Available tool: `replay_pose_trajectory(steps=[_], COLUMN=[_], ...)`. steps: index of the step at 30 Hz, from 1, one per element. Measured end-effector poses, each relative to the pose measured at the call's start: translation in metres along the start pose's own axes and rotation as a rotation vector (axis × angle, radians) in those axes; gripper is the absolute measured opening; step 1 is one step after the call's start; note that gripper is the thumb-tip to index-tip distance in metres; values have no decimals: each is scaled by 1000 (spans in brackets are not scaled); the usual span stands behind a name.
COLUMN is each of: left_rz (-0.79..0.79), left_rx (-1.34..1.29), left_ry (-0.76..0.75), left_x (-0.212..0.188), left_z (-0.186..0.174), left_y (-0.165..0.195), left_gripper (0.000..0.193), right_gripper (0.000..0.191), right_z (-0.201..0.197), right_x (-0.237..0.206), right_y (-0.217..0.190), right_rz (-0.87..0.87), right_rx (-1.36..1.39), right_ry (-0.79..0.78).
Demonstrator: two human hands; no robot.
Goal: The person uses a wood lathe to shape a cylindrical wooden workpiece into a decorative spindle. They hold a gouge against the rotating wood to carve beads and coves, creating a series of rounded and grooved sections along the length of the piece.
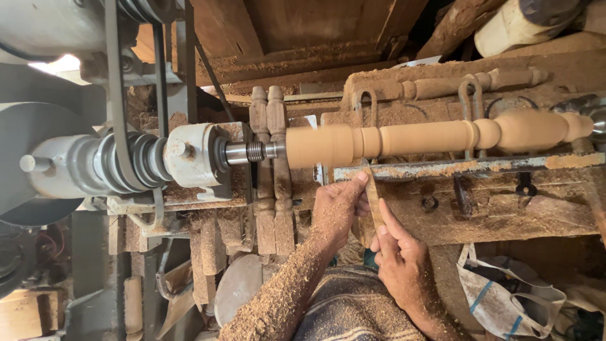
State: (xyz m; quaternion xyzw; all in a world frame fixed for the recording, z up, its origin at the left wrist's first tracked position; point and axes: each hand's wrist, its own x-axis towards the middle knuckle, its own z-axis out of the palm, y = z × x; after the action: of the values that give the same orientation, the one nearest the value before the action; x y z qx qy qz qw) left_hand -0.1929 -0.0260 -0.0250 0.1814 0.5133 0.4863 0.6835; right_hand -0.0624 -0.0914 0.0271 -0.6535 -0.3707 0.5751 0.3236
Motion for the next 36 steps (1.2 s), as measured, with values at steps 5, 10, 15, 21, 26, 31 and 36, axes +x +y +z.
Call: replay_pose_trajectory(steps=[5, 10, 15, 21, 26, 31, 36], left_rz=[-13, -14, 18, 22, 1, 1, -34], left_rx=[-60, -68, -62, -46, 29, 36, -8], left_ry=[-7, -12, -35, -24, 9, 21, 21], left_x=[0, 2, 5, 6, 2, 2, 2], left_z=[1, 0, -6, -9, -7, -6, -6], left_y=[2, -2, -7, -5, 0, 3, 5], left_gripper=[37, 38, 36, 35, 38, 38, 36], right_gripper=[52, 52, 53, 52, 51, 51, 52], right_z=[-8, -10, -9, -1, 6, 12, 15], right_x=[3, 4, 2, 3, -3, -3, -2], right_y=[-3, 1, 9, 8, 5, 4, 5], right_rz=[30, 62, 23, -28, 59, 14, 62], right_rx=[-58, 22, 1, 19, 36, 34, 57], right_ry=[-36, -25, -48, -38, 16, 26, 45])
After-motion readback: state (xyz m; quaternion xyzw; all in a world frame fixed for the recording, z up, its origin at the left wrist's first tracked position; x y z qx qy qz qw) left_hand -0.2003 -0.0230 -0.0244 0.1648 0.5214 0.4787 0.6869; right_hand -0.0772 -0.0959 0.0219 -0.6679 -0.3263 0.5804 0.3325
